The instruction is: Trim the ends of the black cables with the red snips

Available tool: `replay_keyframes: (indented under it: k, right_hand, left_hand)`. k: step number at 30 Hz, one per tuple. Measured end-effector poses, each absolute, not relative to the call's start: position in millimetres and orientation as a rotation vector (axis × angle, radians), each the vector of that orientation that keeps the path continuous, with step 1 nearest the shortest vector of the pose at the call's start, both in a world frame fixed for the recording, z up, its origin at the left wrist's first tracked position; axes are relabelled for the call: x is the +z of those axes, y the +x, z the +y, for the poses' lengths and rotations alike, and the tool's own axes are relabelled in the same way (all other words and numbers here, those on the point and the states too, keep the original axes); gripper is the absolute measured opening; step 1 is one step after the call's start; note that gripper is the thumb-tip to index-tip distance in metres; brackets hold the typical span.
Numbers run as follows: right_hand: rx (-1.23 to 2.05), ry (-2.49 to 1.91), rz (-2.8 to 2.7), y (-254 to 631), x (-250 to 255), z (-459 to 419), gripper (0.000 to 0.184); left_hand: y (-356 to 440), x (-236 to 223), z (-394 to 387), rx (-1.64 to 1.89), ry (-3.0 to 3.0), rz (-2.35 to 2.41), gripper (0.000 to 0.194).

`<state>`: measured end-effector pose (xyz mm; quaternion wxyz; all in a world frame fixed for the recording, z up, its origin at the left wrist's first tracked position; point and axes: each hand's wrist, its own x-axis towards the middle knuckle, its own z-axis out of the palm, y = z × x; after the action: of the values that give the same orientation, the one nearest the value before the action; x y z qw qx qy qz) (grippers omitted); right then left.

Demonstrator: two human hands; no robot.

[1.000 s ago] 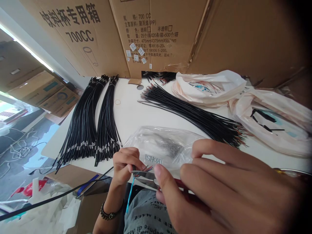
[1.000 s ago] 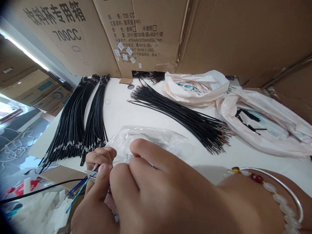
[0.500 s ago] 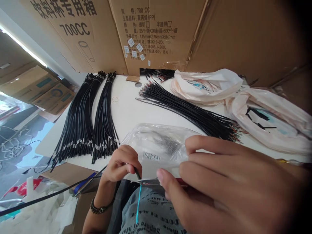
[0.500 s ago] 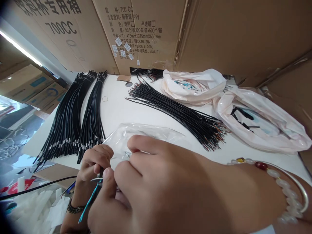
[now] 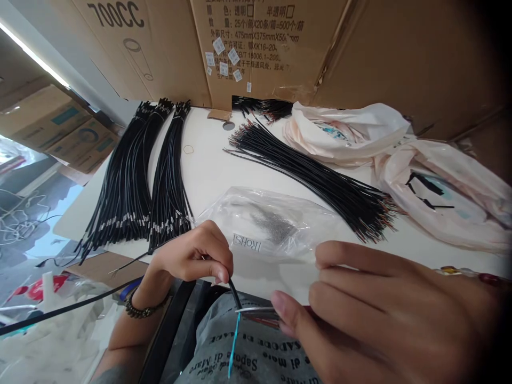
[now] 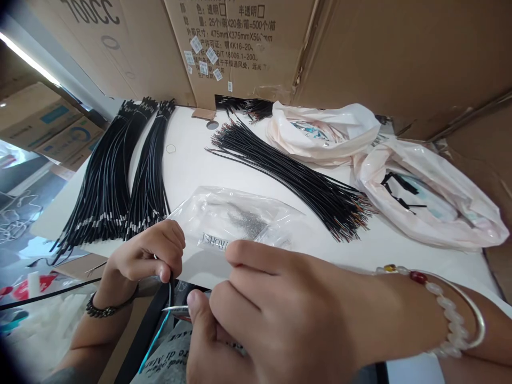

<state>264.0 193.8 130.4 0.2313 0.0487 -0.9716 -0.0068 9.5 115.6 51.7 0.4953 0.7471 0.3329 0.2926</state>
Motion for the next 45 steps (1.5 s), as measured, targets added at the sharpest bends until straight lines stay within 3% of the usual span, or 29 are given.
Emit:
replay_keyframes:
  k: [12,27,38,41,44,45]
  right_hand:
    - [-0.047,0.195,-2.739,274.6,123.1,188.1,0.009]
    - [-0.048,0.204,-2.873,284.5,120.5,187.7,0.023]
    - [0.134,0.793,-2.865,248.1,129.3,212.5,0.02]
    - [0.2,0.586,-2.862,251.9,128.7,225.9,0.023]
    - [0.285,0.237,-2.695,268.0,121.0,247.0,0.006]
    - [0.335,0.072,-2.616,272.8,115.6,253.2,0.012]
  left_hand:
    - [11.3,62.6,121.7,0.489,1.814,0.852,0.043]
    - [11.0,61.2,126.8,0.441,1.855,0.865,0.032]
    - [26.0,68.7,136.9,0.402,1.961,0.898,0.032]
    - [23.1,72.0,134.1,0.443,2.01,1.069,0.031]
    - [18.5,73.5,124.5,0.547,2.051,1.36,0.031]
    - [18.9,73.4,120.8,0.602,2.079,1.497,0.029]
